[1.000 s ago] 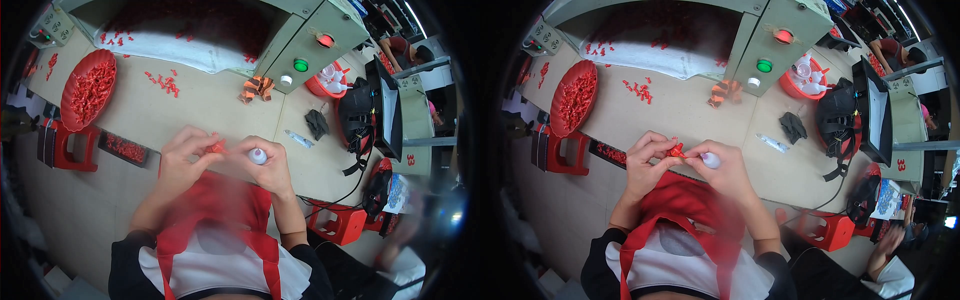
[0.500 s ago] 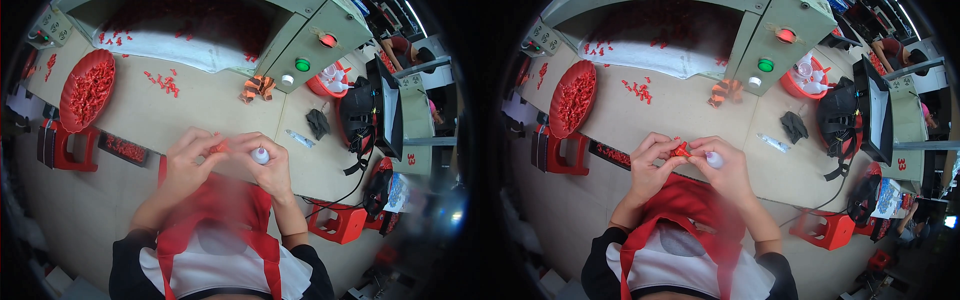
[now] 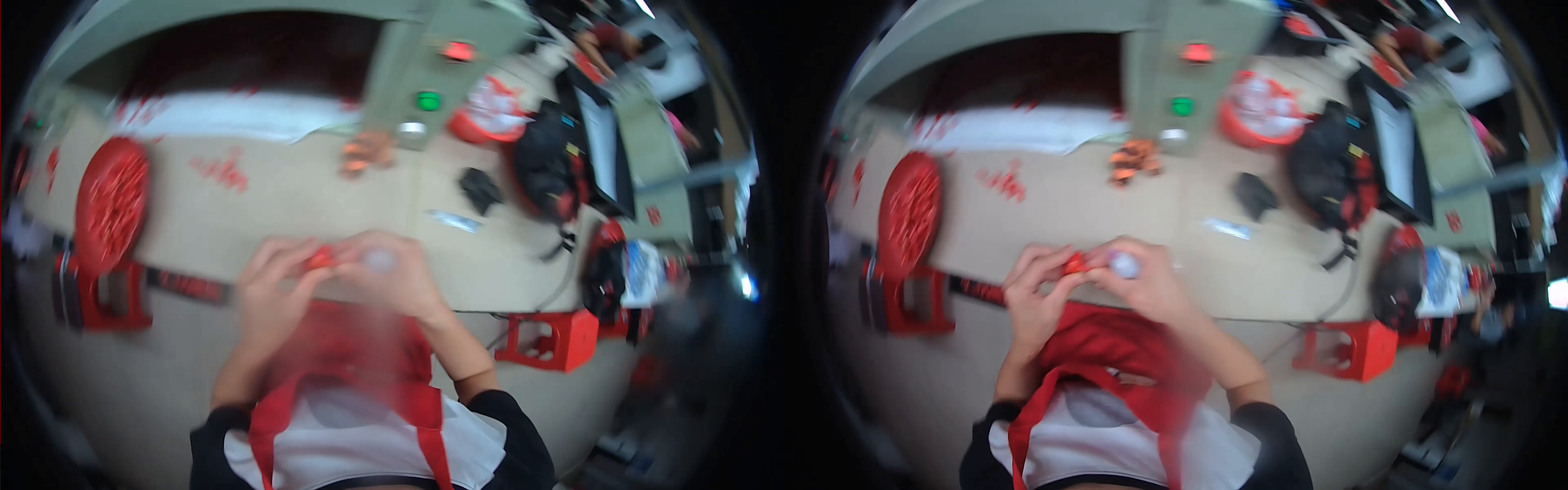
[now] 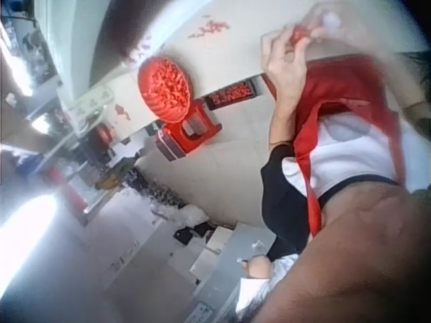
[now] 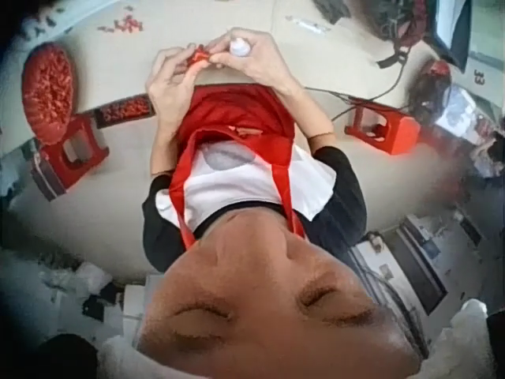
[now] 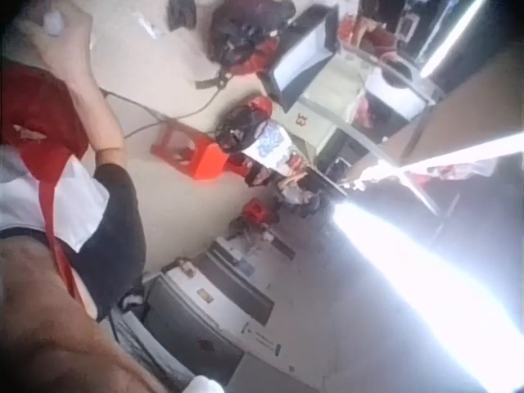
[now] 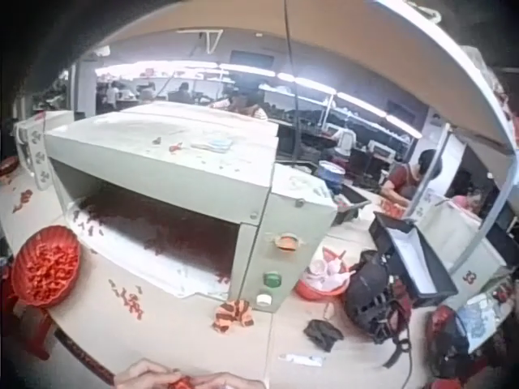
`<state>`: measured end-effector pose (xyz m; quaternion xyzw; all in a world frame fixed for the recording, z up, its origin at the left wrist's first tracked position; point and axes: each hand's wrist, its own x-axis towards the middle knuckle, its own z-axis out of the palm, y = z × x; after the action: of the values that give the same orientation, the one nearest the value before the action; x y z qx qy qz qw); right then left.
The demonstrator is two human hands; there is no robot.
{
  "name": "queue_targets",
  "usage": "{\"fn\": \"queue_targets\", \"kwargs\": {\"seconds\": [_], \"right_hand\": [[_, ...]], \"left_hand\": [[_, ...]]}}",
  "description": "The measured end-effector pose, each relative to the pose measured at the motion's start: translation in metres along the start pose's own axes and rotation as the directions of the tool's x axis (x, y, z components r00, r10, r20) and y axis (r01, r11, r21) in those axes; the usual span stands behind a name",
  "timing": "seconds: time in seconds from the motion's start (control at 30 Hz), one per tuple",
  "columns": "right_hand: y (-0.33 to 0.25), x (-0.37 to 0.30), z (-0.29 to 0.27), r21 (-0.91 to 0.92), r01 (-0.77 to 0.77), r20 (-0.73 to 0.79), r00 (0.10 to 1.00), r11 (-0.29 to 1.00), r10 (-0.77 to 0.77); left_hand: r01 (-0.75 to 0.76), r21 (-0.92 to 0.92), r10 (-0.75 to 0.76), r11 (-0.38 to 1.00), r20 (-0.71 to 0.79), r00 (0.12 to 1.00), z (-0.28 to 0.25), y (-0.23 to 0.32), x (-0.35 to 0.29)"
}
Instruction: The person applies glue to small red plastic components using a glue dispenser, then assembles them by hand.
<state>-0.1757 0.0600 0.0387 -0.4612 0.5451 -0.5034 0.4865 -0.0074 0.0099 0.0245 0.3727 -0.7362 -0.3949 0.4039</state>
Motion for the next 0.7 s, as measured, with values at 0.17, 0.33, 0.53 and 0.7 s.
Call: {"fn": "queue_targets", "kwargs": {"seconds": [0.17,0.33,0.53,0.7], "right_hand": [[0.012,0.005,0.005,-0.038,0.17,-0.032,0.985,0.985,-0.171],[0.012,0.0,0.0,0.084,0.15,-0.042,0.988,0.985,-0.147],[0.009,-0.004,-0.013,0.029,0.057,0.017,0.998,0.998,-0.057],[0.009,-0.001,-0.012,0.05,0.163,-0.063,0.985,0.985,-0.16]], "left_hand": [[0.061,0.014,-0.061,0.998,-0.028,0.998,0.001,-0.001,-0.005],[0.106,-0.112,-0.103,0.988,0.03,0.994,0.006,-0.005,-0.004],[0.059,-0.125,-0.059,0.99,0.006,0.998,0.019,-0.002,0.0],[0.047,-0.116,-0.047,0.992,0.01,0.999,0.02,-0.001,0.004]]}}
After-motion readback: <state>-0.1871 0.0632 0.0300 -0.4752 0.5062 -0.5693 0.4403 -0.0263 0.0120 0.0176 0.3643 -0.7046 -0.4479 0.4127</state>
